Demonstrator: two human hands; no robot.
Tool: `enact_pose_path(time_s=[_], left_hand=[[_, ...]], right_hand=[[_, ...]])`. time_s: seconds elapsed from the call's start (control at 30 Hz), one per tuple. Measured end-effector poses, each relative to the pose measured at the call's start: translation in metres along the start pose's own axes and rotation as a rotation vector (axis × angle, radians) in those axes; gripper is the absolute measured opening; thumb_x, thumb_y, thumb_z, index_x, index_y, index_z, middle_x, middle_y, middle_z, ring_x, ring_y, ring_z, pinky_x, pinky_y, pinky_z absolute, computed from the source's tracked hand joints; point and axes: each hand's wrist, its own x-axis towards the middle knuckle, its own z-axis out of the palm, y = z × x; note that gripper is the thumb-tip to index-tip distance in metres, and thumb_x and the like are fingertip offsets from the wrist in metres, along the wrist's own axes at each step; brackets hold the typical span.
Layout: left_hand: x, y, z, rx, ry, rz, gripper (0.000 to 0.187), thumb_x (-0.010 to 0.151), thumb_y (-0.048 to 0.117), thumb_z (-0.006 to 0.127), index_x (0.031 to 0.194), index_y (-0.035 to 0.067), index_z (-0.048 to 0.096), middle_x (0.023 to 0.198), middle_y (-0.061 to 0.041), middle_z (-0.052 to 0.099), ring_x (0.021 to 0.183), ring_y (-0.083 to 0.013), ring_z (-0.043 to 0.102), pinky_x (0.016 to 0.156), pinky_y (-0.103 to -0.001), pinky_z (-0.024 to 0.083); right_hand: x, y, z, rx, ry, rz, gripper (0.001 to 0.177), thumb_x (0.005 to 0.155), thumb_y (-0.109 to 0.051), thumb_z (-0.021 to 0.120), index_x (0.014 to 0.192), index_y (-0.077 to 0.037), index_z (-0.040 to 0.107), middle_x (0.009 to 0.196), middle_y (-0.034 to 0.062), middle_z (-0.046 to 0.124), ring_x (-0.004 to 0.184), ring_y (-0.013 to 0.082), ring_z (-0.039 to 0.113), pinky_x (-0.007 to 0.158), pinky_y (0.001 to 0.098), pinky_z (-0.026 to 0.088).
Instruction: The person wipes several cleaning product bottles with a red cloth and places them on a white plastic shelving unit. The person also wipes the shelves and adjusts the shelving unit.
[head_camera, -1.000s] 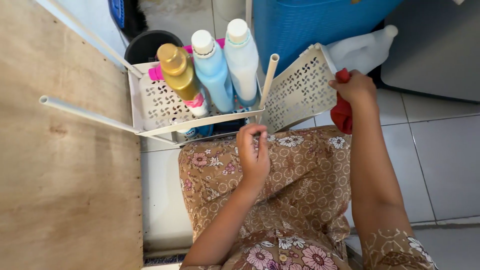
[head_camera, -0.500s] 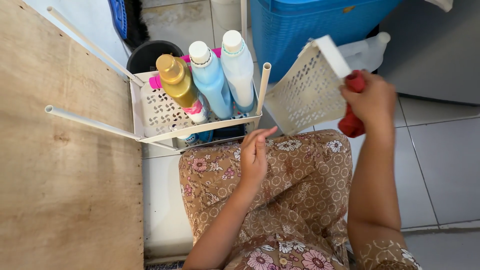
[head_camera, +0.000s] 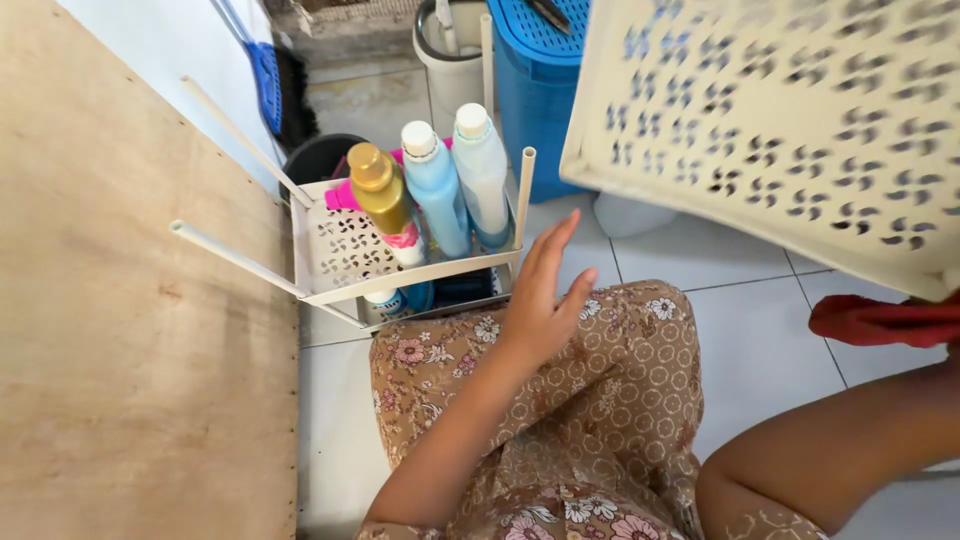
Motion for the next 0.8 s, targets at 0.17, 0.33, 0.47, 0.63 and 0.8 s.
enact_pose_path(time_s=[0.17,0.33,0.47,0.63,0.8], left_hand=[[0.034,0.033,-0.033,0.148,0.172,0.23,0.077,0.11,0.031,0.061,0.168,0.004,0.019,0.166,-0.021,0.033,0.157,-0.0333,0.035,0.135,-0.046,0.029],[0.053,0.045,-0.085,-0.149,0.3,0.133,0.084,0.111,0.038,0.057,0.17,0.009,0.005,0.176,-0.025,0.017,0.163,-0.0383,0.028,0.134,-0.047,0.029],[0.038,0.046,-0.13,-0.249,0.348,0.148,0.078,0.117,0.039,0.053,0.168,0.013,0.0,0.174,-0.025,0.017,0.157,-0.0376,0.04,0.131,-0.043,0.032],[0.022,0.045,-0.181,-0.252,0.418,0.168,0.076,0.12,0.031,0.054,0.169,0.016,-0.002,0.174,-0.024,0.018,0.153,-0.0376,0.041,0.132,-0.042,0.033],[0.003,0.041,-0.223,-0.22,0.496,0.141,0.068,0.119,0.019,0.054,0.169,0.016,0.008,0.167,-0.022,0.035,0.15,-0.0302,0.048,0.127,-0.039,0.04]], right_hand=[[0.002,-0.023,0.029,0.151,-0.065,-0.008,0.038,0.094,-0.02,0.079,0.126,-0.002,0.067,0.103,0.0062,0.07,0.087,0.0185,0.068,0.077,0.0329,0.057],[0.023,-0.017,0.06,0.241,-0.141,0.051,0.036,0.095,-0.021,0.077,0.124,-0.002,0.065,0.099,0.0052,0.069,0.084,0.0177,0.068,0.074,0.0326,0.056],[0.045,0.007,0.091,0.289,-0.203,0.132,0.035,0.096,-0.022,0.075,0.123,-0.002,0.064,0.097,0.0044,0.068,0.081,0.0171,0.067,0.072,0.0323,0.056],[0.081,0.032,0.153,0.317,-0.311,0.237,0.033,0.097,-0.022,0.075,0.121,-0.002,0.065,0.095,0.0033,0.066,0.08,0.0154,0.064,0.07,0.0299,0.051],[0.1,0.033,0.2,0.384,-0.489,0.243,0.035,0.091,-0.021,0.073,0.118,0.0,0.065,0.104,0.0028,0.071,0.095,0.0146,0.07,0.086,0.0282,0.056]])
